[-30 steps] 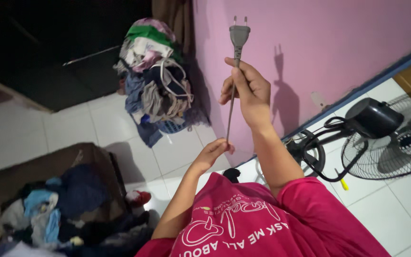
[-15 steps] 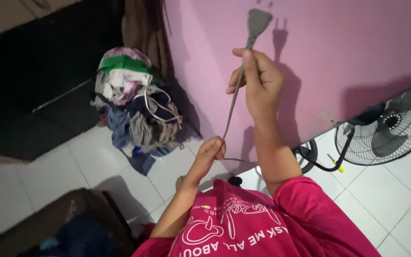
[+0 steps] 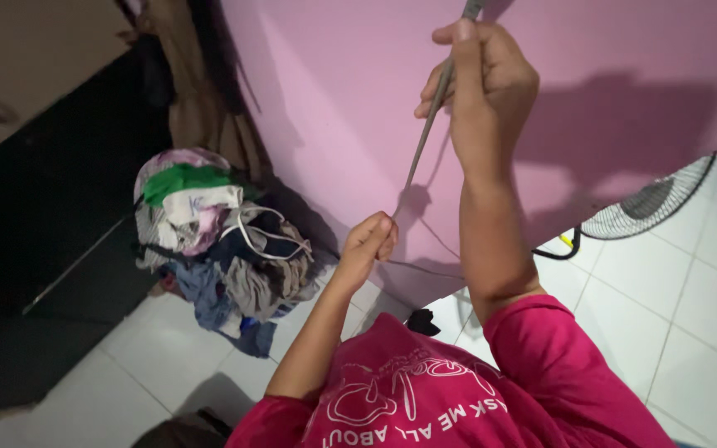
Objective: The person assembles a standing fan by attaching the front grille and securing it with a screwdriver. They then plug in the power cord and test the fan by turning it on.
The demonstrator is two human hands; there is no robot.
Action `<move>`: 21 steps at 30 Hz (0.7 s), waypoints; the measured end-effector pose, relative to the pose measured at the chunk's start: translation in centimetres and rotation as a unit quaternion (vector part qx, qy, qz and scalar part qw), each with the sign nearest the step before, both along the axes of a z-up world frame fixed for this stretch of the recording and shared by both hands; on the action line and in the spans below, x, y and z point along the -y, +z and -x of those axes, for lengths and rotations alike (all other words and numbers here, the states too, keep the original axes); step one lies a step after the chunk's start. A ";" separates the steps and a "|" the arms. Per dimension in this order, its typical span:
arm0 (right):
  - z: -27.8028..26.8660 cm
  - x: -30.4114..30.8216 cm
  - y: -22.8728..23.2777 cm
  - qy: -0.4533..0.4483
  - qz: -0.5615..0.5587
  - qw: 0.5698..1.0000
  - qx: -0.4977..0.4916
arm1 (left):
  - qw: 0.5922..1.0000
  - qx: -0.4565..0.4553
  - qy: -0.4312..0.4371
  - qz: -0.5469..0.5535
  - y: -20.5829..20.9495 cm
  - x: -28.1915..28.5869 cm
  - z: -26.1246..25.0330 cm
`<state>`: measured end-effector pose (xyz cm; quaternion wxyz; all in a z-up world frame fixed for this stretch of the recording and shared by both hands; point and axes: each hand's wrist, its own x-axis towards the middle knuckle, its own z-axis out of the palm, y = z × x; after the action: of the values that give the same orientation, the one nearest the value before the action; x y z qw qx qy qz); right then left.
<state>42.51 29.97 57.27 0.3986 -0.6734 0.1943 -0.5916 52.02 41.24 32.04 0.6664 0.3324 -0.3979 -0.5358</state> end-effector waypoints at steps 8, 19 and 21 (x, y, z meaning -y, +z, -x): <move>-1.4 1.9 0.9 0.007 0.029 0.999 0.041 | 0.999 0.032 -0.030 0.024 2.4 1.3 -3.9; -2.7 3.3 2.2 -0.031 0.028 0.998 0.055 | 0.996 0.068 -0.051 0.039 4.9 2.8 -6.2; -2.8 3.5 2.2 -0.037 0.033 0.998 0.050 | 0.996 0.062 -0.063 0.033 5.2 3.0 -6.5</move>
<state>45.30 26.46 59.52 0.3630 -0.6480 0.1795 -0.6451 58.52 38.24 37.23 0.6156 0.3171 -0.4761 -0.5420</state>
